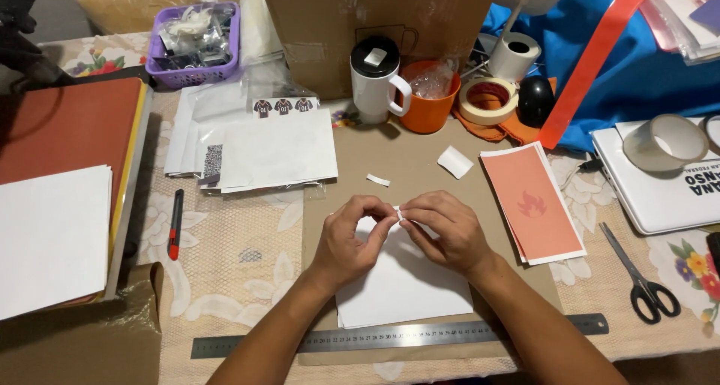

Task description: The person assembles a small paper booklet by folding a white sheet and attaching small white paper tabs to the edges using adhesive. The person repeatedly folds, aligns, and presses the tabs onto the booklet, handling the paper and tabs by hand.

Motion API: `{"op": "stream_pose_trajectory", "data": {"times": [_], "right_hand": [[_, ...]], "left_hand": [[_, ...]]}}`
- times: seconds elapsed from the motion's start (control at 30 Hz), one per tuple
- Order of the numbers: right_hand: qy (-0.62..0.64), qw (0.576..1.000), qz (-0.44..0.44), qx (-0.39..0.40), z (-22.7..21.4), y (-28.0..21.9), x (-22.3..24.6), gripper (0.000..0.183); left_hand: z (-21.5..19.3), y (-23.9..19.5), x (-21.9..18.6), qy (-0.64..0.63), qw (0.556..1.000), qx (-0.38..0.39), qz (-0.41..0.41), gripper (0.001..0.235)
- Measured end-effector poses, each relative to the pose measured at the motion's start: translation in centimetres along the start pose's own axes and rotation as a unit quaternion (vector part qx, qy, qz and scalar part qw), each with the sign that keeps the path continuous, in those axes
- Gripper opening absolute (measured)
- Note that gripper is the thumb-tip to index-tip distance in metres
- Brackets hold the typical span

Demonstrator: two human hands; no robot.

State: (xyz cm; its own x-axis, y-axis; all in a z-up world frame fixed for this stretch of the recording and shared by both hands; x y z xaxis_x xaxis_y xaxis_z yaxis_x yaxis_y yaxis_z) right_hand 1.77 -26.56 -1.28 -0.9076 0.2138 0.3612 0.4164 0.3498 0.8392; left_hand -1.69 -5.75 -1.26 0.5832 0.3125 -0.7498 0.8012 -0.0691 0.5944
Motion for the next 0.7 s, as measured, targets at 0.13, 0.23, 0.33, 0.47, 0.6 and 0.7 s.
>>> {"op": "stream_pose_trajectory", "data": {"times": [0.13,0.23,0.33,0.47,0.6,0.7], "right_hand": [[0.01,1.0,0.02,0.002,0.0,-0.1,-0.1,0.008],[0.043,0.995,0.086,-0.022,-0.1,-0.3,-0.5,0.01],[0.014,0.984,0.164,-0.068,-0.9,-0.8,-1.4,0.011],[0.017,0.967,0.228,-0.114,-2.5,-1.5,-3.8,0.018],[-0.017,0.96,0.275,-0.054,-2.8,-0.8,-4.1,0.017],[-0.01,0.95,0.31,0.024,-1.7,-1.3,-3.6,0.016]], "left_hand": [[0.3,-0.1,-0.3,0.069,0.995,0.001,0.069,0.015],[0.7,-0.4,0.1,0.077,0.991,0.005,0.105,0.024],[0.0,0.0,-0.4,0.09,0.991,0.008,0.104,0.025],[-1.3,1.7,-0.3,0.105,0.99,-0.004,0.098,0.026],[-1.2,6.9,-1.2,0.163,0.979,-0.006,0.121,0.021],[1.9,11.9,-0.7,0.192,0.97,0.057,0.135,0.014]]}}
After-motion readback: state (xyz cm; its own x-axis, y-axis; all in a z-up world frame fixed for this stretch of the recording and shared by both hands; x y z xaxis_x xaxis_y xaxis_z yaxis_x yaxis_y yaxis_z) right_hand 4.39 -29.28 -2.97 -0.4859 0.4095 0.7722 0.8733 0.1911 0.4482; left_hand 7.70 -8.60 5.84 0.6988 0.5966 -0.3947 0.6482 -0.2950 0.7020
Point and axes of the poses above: each hand's wrist, its own y-axis towards the middle knuckle, its own z-axis out of the palm, x = y × z, the point moved 1 cm from there along y, towards the middle knuckle, and after that the axes turned 4 degrees about y, right-handed, at the moved point
